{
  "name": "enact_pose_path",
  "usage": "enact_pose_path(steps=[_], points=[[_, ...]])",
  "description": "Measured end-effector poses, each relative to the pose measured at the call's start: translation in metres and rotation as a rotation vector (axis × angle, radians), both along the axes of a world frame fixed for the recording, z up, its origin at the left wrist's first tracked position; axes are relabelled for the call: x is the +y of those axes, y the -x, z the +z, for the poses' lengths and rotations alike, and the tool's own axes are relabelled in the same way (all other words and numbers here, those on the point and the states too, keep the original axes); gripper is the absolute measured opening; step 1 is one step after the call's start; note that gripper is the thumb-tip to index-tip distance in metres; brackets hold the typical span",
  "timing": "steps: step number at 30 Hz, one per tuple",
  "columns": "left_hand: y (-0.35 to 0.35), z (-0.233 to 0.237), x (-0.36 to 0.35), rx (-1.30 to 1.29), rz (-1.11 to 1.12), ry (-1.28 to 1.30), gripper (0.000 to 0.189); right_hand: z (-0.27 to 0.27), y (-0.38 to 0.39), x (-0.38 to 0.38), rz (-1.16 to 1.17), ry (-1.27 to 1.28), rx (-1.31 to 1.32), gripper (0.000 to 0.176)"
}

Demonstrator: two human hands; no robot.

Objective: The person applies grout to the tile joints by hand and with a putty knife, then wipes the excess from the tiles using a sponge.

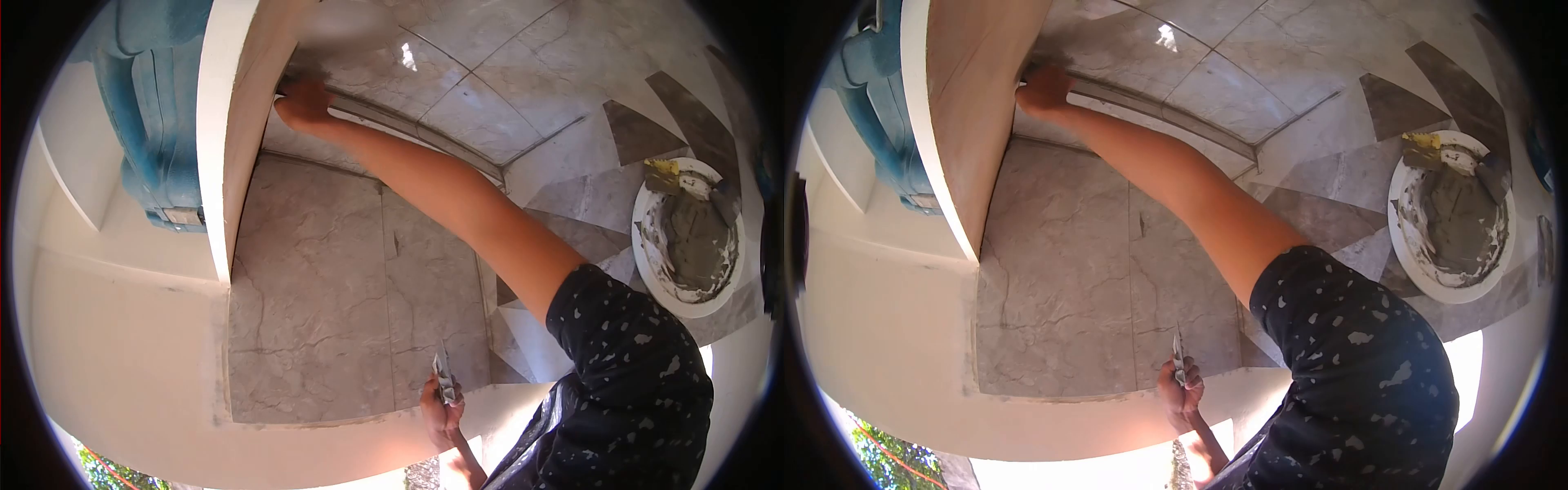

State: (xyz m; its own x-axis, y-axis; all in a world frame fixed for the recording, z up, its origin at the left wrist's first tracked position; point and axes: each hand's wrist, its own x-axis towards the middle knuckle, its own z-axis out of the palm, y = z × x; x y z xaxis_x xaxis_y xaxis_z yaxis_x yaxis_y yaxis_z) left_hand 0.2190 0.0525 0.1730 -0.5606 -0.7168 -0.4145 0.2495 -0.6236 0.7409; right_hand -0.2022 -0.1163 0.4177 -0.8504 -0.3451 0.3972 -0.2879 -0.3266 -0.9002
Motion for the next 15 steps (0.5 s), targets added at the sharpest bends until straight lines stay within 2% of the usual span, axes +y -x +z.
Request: enact_pose_path(steps=[4,6,7,9,10,12,15], points=[[0.000,-0.001,-0.003,0.021,-0.021,0.006,0.014,-0.007,0.003,0.004,0.074,0.005,0.066,0.031],[-0.002,-0.001,-0.002,0.044,-0.028,0.006,0.015,-0.008,0.016,-0.005,0.070,0.051,-0.148,0.029],[-0.004,-0.001,-0.002,0.065,-0.033,0.003,0.016,-0.008,0.019,-0.014,0.074,0.054,-0.147,0.029],[-0.008,-0.002,-0.001,0.044,-0.003,-0.004,0.016,-0.008,0.030,-0.042,-0.122,0.190,-0.124,0.027],[-0.010,-0.002,0.000,0.020,0.025,-0.014,0.016,-0.006,0.038,-0.048,-0.116,0.189,-0.122,0.027],[-0.014,-0.002,0.001,0.029,0.024,-0.009,0.016,-0.003,0.046,-0.048,-0.013,0.066,0.028,0.028],[-0.011,0.003,0.006,-0.004,0.069,0.010,0.013,0.000,0.047,-0.051,0.081,0.098,-0.051,0.030]])
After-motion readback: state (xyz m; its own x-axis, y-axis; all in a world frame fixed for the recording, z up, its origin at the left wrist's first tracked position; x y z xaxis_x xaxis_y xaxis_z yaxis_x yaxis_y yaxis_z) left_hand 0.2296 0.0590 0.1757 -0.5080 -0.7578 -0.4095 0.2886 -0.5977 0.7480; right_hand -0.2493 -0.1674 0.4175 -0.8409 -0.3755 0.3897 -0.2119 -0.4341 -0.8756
